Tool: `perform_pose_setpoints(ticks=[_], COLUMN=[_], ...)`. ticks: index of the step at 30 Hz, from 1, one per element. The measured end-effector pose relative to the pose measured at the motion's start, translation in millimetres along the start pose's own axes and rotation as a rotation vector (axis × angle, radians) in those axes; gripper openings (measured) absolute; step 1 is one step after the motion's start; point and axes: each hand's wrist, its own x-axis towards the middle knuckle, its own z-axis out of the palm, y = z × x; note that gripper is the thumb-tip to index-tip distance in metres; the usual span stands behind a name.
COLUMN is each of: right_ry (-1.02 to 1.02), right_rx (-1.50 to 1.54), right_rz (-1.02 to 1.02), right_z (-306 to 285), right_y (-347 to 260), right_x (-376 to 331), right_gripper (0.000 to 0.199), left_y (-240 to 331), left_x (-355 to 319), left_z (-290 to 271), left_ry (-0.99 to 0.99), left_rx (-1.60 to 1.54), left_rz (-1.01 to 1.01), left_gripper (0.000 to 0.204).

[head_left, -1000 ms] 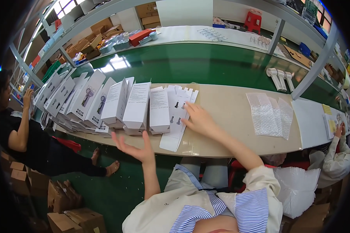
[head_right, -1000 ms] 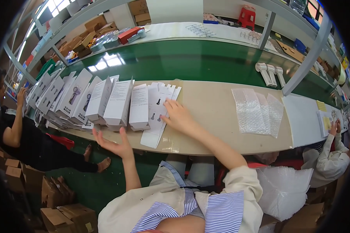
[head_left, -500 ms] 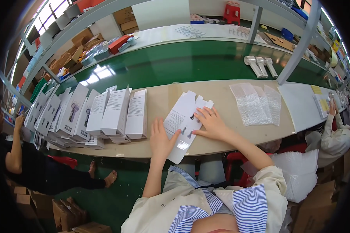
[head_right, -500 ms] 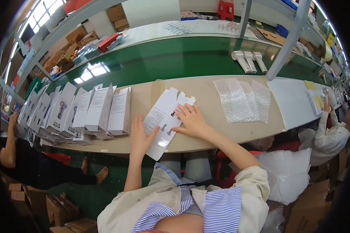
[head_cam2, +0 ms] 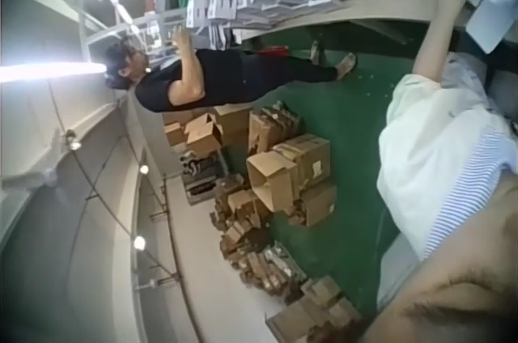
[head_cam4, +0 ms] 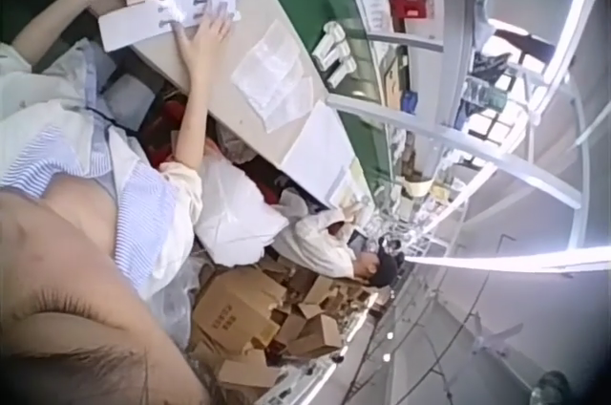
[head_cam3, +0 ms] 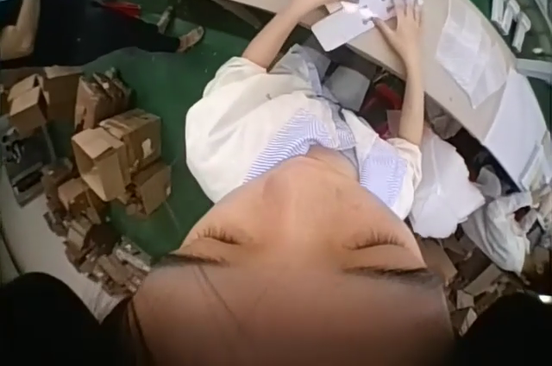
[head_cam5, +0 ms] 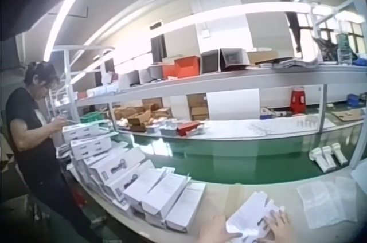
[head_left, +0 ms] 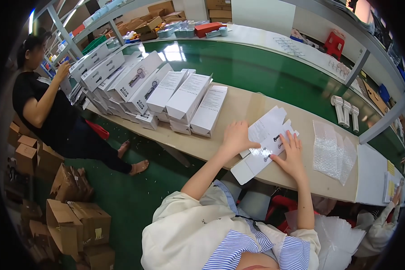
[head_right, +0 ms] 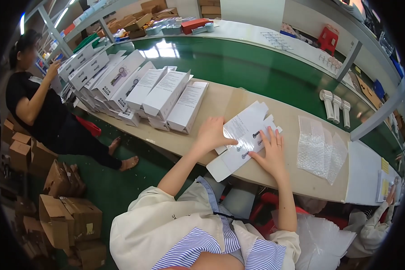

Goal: The person folds flat cardboard boxes into their assembled form by hand, then packs electronics items into plastic bags and places the bagged items into the boxes on an assembly line.

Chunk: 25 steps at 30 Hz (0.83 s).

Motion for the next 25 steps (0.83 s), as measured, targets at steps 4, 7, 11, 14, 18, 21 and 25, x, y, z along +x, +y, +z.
perform_pose_setpoints(ticks=[4, 7, 11, 14, 18, 21, 25], right_ry=[0.011, -0.004, 0.301, 0.456, 0.102, 0.191, 0.258], right_rx=[0.064, 0.059, 0.327, 1.222, 1.710, 1.639, 1.646], right_rz=[0.026, 0.022, 0.101, 0.327, 0.455, 0.433, 0.502], right_z=[3, 7, 13, 3, -8, -13, -11], right_y=[3, 3, -2, -11, 0, 7, 29], right_x=[-1, 2, 6, 10, -5, -11, -19], right_gripper=[0.074, 0.076, 0.070, 0.054, 0.037, 0.031, 0.033], left_y=[-7, -13, -1, 19, 26, -2, -90], left_x=[8, 3, -11, -30, -49, -51, -40], left_z=[4, 27, 20, 5, -23, -71, -159], left_ry=[-0.167, -0.051, 0.068, 0.049, 0.161, 0.392, 0.259], left_rx=[-0.375, -0.359, -0.810, -1.069, -0.965, -0.402, 0.055], left_rz=[-0.102, -0.084, -0.053, -0.074, 0.165, 0.445, 0.381], left_gripper=[0.051, 0.043, 0.036, 0.039, 0.040, 0.050, 0.068])
